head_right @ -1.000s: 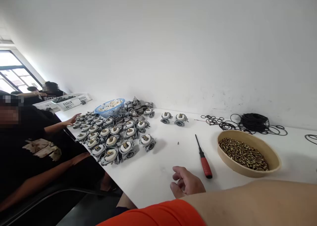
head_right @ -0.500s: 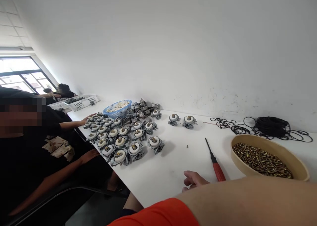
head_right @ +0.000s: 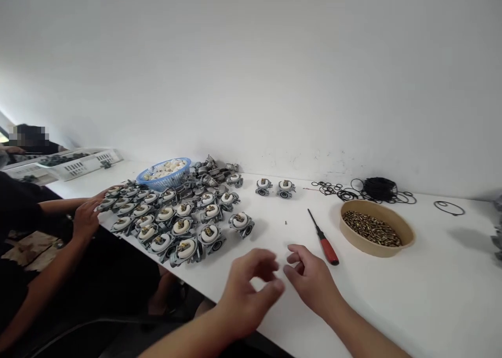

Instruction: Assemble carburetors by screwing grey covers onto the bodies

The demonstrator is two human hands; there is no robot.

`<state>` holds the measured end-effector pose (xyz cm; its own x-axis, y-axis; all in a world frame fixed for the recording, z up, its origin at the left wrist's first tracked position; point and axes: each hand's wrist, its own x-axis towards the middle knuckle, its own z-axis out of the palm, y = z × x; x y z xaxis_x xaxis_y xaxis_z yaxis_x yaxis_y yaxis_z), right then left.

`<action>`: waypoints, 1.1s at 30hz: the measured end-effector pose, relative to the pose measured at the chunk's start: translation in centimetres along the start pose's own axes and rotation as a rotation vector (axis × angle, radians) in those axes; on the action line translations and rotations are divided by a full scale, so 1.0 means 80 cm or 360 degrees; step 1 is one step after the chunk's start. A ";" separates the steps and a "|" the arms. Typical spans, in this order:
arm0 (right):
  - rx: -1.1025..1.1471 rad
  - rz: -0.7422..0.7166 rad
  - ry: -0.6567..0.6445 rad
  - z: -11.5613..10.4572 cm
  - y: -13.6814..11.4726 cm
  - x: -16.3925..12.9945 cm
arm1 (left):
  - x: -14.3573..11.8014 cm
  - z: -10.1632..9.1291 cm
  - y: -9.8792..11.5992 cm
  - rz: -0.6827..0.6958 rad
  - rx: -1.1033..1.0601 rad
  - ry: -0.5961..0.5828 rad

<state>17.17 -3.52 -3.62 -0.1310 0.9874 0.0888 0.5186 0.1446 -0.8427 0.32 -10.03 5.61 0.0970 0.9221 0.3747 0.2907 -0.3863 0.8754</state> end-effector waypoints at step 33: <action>-0.0192 -0.0134 0.0179 -0.003 -0.054 0.006 | -0.025 -0.034 -0.082 -0.0146 0.0257 0.0199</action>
<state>15.07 -3.63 0.19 -0.0868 0.9714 0.2210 0.6082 0.2274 -0.7605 -4.39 -9.40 -0.07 -0.0529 0.9390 0.3398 0.4426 -0.2830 0.8509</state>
